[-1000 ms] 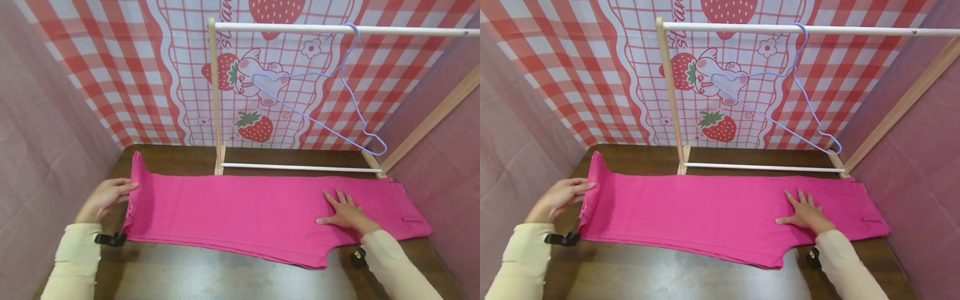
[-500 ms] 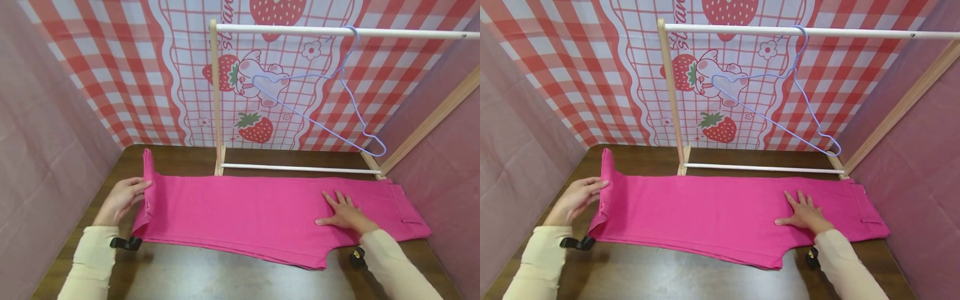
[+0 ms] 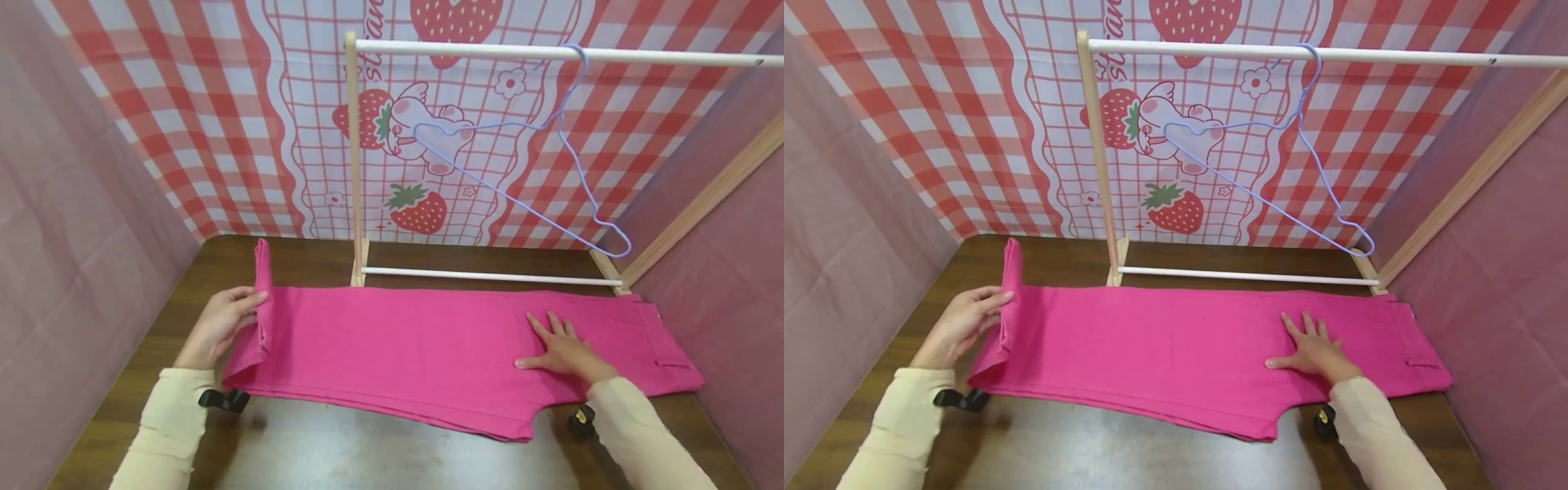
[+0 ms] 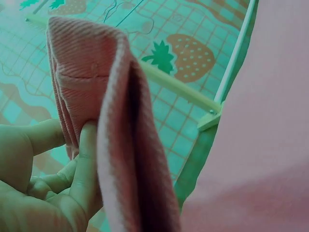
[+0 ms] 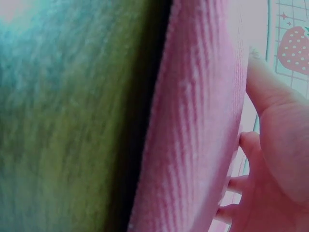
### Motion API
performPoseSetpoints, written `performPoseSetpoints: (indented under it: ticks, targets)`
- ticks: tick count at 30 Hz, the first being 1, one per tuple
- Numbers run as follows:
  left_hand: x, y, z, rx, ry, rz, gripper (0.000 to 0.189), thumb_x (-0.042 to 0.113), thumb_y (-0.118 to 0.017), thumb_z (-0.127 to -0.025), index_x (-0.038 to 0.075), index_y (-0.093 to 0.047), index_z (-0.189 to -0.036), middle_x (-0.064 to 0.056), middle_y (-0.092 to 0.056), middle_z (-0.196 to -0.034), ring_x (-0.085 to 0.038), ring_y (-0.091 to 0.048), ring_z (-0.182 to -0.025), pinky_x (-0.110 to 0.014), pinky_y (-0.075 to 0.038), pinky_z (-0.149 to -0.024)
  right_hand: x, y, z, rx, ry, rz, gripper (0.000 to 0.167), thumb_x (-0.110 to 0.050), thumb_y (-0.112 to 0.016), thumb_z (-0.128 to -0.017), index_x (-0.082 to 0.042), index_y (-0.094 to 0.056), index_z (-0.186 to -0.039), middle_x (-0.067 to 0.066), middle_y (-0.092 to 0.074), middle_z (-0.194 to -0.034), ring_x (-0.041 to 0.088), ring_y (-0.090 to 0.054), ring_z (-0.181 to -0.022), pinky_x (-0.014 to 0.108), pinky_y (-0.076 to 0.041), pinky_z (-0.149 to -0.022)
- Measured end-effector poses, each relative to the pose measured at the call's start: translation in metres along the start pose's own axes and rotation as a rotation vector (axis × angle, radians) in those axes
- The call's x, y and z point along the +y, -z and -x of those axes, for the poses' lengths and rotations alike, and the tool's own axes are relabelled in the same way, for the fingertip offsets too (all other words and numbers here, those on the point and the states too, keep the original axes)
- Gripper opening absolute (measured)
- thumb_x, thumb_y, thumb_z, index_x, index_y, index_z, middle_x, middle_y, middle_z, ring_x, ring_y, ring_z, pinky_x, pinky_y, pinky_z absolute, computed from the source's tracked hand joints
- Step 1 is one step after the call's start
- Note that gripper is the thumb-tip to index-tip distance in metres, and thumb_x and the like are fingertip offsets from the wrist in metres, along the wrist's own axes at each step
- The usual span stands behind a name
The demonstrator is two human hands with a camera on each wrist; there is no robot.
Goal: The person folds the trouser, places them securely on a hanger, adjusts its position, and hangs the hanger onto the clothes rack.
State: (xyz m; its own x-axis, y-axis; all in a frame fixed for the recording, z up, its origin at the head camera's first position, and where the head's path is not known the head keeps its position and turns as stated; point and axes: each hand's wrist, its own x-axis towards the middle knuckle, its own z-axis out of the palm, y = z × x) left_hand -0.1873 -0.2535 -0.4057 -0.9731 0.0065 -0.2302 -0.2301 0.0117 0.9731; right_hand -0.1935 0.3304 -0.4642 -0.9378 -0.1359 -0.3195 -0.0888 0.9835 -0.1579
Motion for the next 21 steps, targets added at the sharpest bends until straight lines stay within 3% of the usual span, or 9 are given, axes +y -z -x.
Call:
performPoseSetpoints:
  ticks: [7, 21]
  targets:
    - [-0.003, -0.015, 0.001, 0.039, 0.023, 0.018, 0.035, 0.018, -0.060, -0.097, -0.007, -0.048, -0.119, 0.010, -0.059, -0.081, 0.000, -0.061, -0.071, -0.016, -0.055, -0.070, -0.001, -0.003, 0.000, 0.015, 0.009, -0.027, 0.116, -0.071, -0.068, -0.072, -0.001, -0.020, -0.150, 0.043, -0.008, -0.149, 0.070, -0.009, -0.132, 0.087, -0.016, -0.093]
    - [-0.004, -0.047, -0.003, 0.009, 0.009, -0.036, 0.043, 0.017, -0.059, -0.097, -0.013, -0.047, -0.126, 0.005, -0.058, -0.085, -0.002, -0.059, -0.073, -0.017, -0.055, -0.070, 0.001, -0.003, -0.001, 0.023, 0.001, -0.044, 0.116, -0.070, -0.069, -0.072, -0.002, -0.019, -0.151, 0.042, -0.007, -0.150, 0.069, -0.007, -0.133, 0.087, -0.013, -0.094]
